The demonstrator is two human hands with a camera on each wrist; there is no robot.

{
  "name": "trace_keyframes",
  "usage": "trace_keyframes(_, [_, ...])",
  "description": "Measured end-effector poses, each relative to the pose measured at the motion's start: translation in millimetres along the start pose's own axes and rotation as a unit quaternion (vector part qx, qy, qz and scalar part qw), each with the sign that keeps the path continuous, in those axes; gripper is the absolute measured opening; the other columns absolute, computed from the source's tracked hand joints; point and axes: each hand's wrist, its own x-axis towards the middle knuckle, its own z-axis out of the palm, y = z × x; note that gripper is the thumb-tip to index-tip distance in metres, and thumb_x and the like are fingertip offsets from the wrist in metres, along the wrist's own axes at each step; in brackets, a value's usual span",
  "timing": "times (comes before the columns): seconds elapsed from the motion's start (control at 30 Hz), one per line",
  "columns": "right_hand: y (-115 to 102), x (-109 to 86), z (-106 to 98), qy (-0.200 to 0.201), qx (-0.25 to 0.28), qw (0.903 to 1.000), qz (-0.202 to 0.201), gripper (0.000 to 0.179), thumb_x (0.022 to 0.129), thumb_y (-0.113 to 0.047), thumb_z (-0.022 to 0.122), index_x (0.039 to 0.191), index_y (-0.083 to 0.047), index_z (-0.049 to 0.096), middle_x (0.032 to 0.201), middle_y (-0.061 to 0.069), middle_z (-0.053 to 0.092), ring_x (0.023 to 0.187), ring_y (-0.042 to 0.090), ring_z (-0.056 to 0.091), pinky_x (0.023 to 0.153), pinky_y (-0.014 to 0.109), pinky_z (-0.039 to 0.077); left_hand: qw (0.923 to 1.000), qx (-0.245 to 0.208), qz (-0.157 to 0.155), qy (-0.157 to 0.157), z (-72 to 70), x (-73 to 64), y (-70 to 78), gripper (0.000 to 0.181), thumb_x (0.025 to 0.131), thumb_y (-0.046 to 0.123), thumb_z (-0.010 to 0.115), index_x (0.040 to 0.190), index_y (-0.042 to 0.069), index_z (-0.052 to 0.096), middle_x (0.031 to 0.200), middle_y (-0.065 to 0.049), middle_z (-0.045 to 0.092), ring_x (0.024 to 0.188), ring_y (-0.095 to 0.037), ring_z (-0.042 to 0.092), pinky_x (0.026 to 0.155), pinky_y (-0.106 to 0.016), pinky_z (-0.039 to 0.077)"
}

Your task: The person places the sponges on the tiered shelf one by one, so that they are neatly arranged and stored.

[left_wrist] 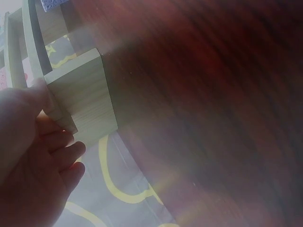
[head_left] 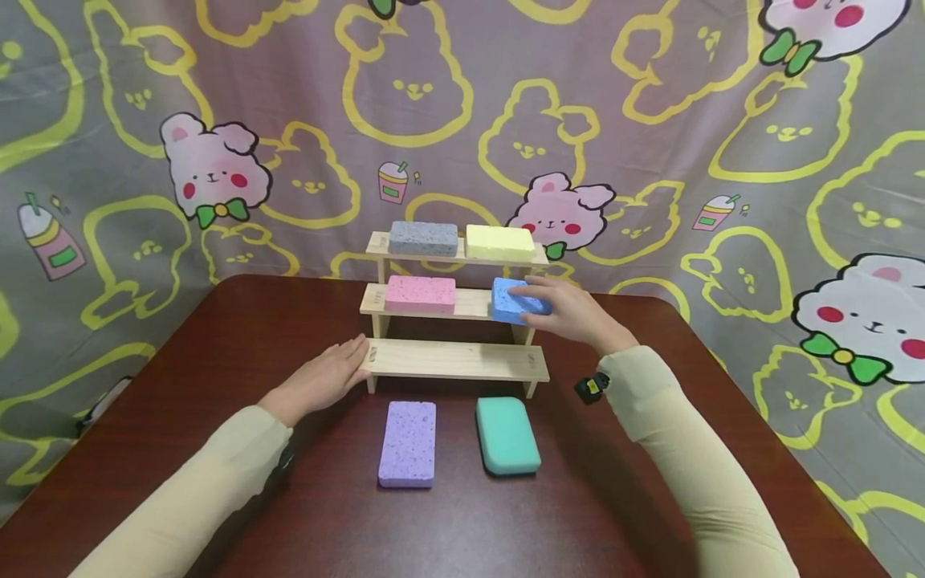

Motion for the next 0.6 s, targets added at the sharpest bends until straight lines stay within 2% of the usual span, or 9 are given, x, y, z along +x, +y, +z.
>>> trace_keyframes(0.6, [-11.5, 28.7, 13.3, -0.017, 0.006, 0.9997, -0.015, 0.047, 0.088, -0.032, 0.062, 0.133, -0.023, 0.052, 0.145, 0.010, 0.034, 0.130, 0.034, 0.030, 0.102, 0.055, 0.029, 1.0000, 0.000, -0.004, -0.002, 0.4, 0.6, 0.3, 0.050, 0.095, 0.017, 0.050, 0.132, -0.014, 0.038, 0.136, -0.030, 0.037, 0.126, -0.039, 0.034, 0.104, -0.049, 0.028])
